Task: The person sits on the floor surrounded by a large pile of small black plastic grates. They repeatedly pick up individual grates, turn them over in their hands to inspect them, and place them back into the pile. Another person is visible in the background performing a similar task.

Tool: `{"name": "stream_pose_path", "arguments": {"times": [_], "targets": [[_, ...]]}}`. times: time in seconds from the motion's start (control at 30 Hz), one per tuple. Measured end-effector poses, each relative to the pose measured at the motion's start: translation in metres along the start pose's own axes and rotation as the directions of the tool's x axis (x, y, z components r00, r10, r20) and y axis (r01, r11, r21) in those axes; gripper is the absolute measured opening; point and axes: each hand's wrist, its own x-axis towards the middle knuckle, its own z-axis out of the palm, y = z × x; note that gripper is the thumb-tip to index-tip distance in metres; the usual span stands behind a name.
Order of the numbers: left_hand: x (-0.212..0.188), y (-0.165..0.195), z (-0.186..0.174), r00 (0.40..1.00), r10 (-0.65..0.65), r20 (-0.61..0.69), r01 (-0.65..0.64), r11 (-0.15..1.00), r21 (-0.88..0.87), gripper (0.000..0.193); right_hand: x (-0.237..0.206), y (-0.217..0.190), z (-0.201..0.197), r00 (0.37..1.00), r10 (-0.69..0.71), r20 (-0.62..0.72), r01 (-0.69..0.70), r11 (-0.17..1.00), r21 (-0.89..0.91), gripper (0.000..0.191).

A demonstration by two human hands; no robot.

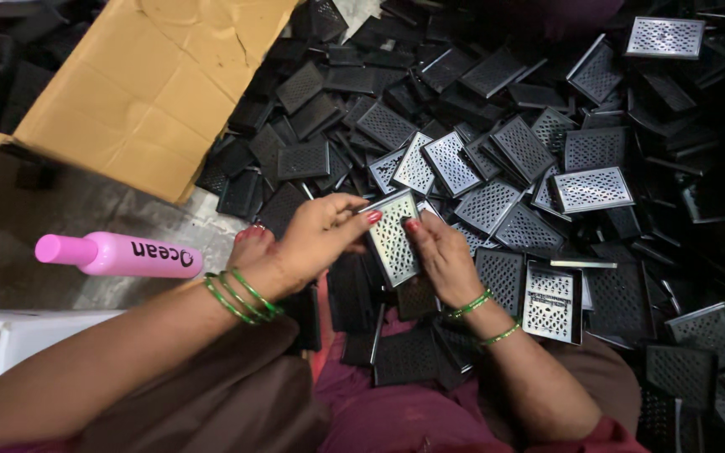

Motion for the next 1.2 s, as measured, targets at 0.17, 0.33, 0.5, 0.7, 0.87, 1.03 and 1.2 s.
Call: {"name": "stream_pose_path", "arguments": {"times": [0.17,0.33,0.5,0.7,0.87,1.03,1.2], "targets": [[-0.016,0.007,0.028,0.987,0.103,0.125,-0.129,0.965,0.229,0.026,0.000,0.005,-0.002,0.994,0.005,-0.113,0.002,0.998,0.067,0.034],[0.001,-0.015,0.008,0.997,-0.005,0.072,-0.020,0.942,0.335,0.021,0.001,-0.006,-0.007,0.999,-0.039,-0.019,0.042,0.985,0.167,0.031],[0.017,0.018,-0.103,0.969,0.069,-0.237,0.034,0.913,0.406,0.035,0.005,-0.013,-0.022,0.996,0.031,0.086,0.002,0.932,-0.362,0.038],[-0.009,0.100,-0.190,0.907,0.012,-0.421,0.165,0.909,0.383,0.040,0.014,-0.001,-0.058,0.998,-0.046,-0.047,0.004,0.751,-0.660,0.033],[0.005,0.066,-0.161,0.912,-0.041,-0.407,0.225,0.882,0.415,0.051,0.016,0.015,-0.054,0.989,-0.124,-0.082,0.030,0.704,-0.710,0.048],[0.003,0.111,-0.181,0.952,0.037,-0.305,0.156,0.796,0.585,0.064,0.020,0.037,-0.005,0.920,-0.321,0.223,0.385,0.646,-0.659,0.063],[0.036,0.071,-0.119,0.999,0.004,0.038,-0.032,0.615,0.788,0.078,0.016,0.050,0.005,0.910,-0.251,0.331,0.415,0.574,-0.706,0.059]]}}
